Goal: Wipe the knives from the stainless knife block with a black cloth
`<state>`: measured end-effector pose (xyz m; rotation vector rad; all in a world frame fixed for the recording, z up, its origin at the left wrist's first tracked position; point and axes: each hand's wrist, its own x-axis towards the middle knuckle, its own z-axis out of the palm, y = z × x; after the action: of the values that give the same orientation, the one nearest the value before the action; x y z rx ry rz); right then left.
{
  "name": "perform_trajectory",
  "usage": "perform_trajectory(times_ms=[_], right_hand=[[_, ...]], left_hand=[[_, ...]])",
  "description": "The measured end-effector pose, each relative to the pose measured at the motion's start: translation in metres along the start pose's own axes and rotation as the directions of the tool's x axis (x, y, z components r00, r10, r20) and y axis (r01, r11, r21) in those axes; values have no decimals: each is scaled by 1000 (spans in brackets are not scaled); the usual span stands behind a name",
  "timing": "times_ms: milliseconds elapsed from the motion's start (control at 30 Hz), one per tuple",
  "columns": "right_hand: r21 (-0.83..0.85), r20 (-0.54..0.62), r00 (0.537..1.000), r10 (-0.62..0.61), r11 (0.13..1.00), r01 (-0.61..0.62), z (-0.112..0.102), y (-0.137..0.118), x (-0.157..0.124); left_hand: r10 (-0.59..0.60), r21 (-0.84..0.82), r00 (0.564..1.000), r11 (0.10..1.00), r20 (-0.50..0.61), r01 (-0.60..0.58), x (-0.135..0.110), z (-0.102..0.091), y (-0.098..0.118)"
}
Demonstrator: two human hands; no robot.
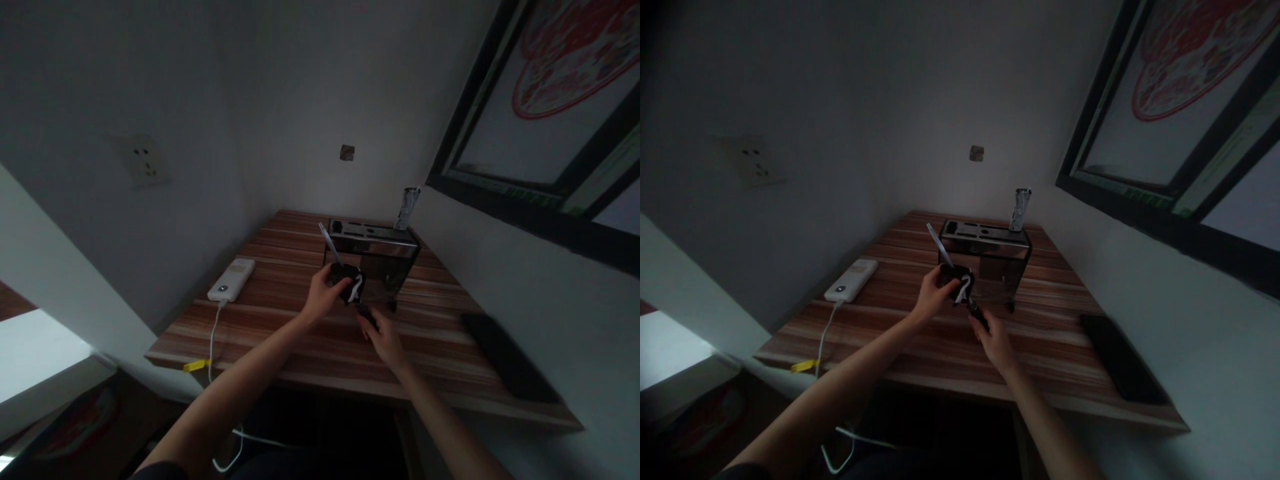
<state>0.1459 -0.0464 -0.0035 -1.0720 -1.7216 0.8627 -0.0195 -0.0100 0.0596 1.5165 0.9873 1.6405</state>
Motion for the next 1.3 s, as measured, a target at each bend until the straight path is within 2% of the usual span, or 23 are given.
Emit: perform_trajectory(times_ms=[267,633,900,1067,1300], right_hand=[[46,-59,998,-27,999,30,0,5,1],[18,-77,996,-36,999,38,-2,6,1],[-14,-81,995,-62,998,61,-2,5,1],[-20,-79,994,-75,997,74,-2,4,1],[-32,-18,999,-45,999,45,0,-2,1]], left_hand=[[13,195,982,979,189,-50,-16,15,-11],[-1,215,978,976,208,-45,-16,18,-13],[17,212,982,975,190,-58,-18,17,-9],[-9,196,988,980,151,-21,-15,13,-5],[-27,-15,999,1000,-29,26,0,2,-1]])
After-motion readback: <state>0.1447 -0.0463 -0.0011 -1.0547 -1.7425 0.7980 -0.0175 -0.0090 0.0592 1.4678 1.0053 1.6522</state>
